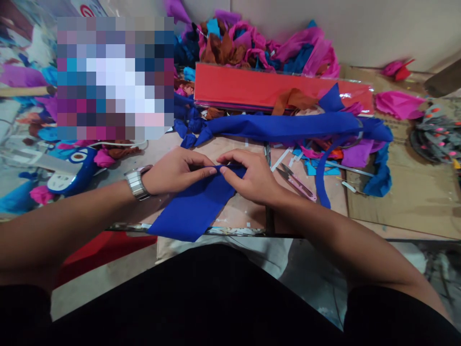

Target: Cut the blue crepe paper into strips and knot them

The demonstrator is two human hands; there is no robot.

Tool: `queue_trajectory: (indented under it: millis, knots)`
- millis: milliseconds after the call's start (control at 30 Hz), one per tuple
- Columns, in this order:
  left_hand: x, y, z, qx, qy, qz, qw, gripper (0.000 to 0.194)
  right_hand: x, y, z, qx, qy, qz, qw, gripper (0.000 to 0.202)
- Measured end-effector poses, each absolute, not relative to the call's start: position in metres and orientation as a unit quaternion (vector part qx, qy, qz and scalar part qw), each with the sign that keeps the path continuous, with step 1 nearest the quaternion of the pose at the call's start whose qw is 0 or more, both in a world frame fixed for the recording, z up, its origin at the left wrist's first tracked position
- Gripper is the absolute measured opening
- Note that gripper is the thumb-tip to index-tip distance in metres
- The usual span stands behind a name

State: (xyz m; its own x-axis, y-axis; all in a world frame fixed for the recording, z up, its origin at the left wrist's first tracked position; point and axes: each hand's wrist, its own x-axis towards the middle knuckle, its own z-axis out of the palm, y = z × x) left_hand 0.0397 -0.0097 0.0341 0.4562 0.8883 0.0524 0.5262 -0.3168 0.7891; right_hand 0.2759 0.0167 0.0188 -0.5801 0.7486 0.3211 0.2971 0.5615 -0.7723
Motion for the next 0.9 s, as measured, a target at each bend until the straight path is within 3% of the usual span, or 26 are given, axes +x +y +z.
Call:
queue_trajectory:
  millis: [200,567,900]
  knots:
    - [0.0403,-0.0102,0.033,0.76,0.445,0.232,0.413,0.03,0.275,0.0163,0.0157,-0.332,-0.817,0.33,0.336,0.009]
    - [0.0391,-0.0045,0.0345,0.671,0.442,0.215,0.555,0.019,0.275,0.0189,0.0178,-0.242,-0.848,0.277,0.381,0.015]
    - [0.0413,-0.0066,0.04,0.663,0.446,0.241,0.551,0.03,0.2734,0.0181,0.0196,-0.227,-0.851,0.263,0.393,0.013]
